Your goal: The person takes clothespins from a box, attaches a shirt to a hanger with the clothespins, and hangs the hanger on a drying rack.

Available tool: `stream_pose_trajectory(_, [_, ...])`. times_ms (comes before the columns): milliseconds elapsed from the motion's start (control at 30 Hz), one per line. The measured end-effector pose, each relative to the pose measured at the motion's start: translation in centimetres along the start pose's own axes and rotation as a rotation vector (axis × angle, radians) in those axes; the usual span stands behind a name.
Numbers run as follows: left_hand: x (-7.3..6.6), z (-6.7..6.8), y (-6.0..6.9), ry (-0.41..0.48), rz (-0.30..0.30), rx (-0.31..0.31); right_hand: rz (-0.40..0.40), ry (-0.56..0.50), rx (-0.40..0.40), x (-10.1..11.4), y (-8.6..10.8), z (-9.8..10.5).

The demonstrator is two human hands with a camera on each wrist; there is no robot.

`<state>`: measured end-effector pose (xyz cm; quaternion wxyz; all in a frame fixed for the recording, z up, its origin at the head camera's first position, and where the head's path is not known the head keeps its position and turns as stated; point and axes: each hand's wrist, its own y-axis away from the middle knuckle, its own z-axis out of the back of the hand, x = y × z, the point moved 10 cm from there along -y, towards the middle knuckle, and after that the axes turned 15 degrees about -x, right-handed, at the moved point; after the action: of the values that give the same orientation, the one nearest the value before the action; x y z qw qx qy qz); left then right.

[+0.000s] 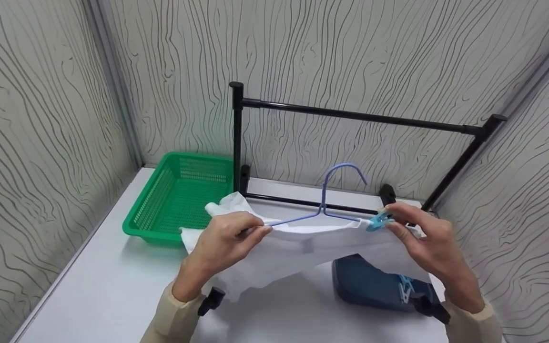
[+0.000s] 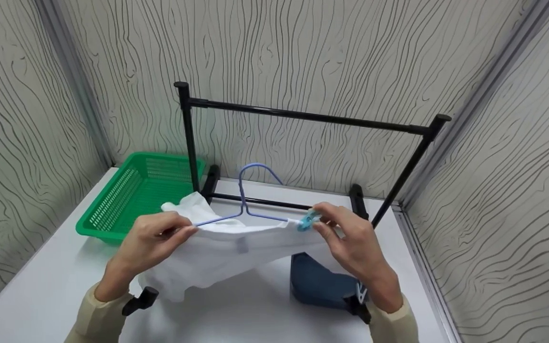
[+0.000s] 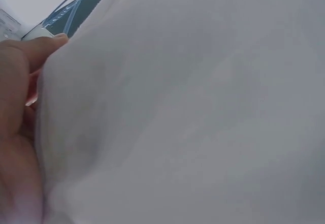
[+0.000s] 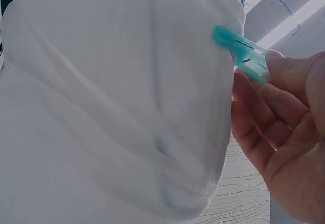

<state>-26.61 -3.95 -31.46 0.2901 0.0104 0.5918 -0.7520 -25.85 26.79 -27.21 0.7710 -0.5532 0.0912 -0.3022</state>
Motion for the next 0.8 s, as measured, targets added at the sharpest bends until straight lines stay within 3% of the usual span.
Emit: stream_pose_trajectory(800, [1.1,-0.8,0.6,0.035,0.117,0.098,-0.022,-0.031,0.03,-1.5,1.1,-0.7])
